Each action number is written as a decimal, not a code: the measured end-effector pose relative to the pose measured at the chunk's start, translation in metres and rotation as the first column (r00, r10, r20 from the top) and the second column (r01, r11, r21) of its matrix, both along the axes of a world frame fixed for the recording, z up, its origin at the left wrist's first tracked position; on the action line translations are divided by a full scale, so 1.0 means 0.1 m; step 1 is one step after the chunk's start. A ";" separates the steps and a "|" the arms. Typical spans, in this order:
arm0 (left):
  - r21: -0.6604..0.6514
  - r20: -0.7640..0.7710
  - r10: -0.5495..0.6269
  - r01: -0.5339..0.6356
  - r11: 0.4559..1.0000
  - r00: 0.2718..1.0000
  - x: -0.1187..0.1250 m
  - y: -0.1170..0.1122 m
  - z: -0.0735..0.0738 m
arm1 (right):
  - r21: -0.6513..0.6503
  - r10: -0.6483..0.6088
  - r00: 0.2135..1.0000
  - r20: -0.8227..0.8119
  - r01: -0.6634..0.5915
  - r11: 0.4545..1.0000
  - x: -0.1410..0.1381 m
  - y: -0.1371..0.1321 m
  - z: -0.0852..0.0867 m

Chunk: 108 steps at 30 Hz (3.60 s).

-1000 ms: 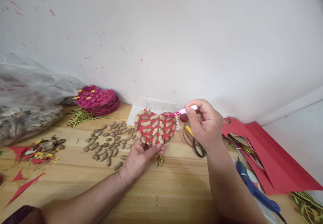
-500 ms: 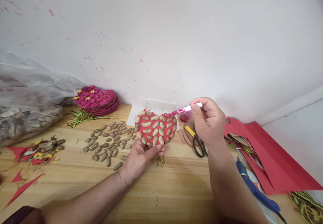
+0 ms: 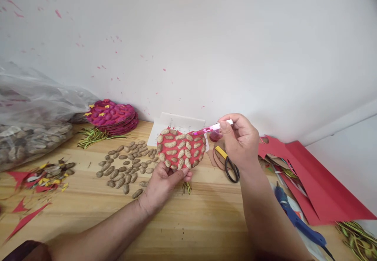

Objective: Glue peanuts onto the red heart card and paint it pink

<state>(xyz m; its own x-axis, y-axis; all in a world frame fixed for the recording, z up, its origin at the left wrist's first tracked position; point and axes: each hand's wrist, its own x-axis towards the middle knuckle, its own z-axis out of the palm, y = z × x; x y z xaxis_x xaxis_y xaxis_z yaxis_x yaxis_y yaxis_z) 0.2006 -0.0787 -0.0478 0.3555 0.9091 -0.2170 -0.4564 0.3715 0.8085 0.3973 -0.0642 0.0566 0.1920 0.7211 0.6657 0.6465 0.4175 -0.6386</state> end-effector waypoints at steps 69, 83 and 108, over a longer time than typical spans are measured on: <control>0.009 0.073 -0.015 0.014 1.000 0.997 0.01 0.00 0.02 | 0.187 0.049 0.909 0.414 -0.138 0.973 -0.11 -0.03 -0.01; -0.010 0.096 0.006 -0.005 1.000 0.995 0.01 0.00 0.04 | 0.162 -0.015 0.916 0.400 -0.055 0.985 -0.09 -0.03 -0.03; -0.031 0.089 0.030 -0.027 0.999 0.996 0.01 0.02 0.08 | 0.167 0.031 0.877 0.479 -0.126 0.978 -0.09 0.01 -0.06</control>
<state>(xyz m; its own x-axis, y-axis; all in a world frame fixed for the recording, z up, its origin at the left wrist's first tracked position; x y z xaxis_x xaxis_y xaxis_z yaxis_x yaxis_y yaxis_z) 0.2014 -0.0769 -0.0400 0.3487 0.9127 -0.2130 -0.5371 0.3808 0.7527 0.3882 -0.0632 0.0502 -0.2307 0.5737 0.7859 0.8103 0.5604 -0.1713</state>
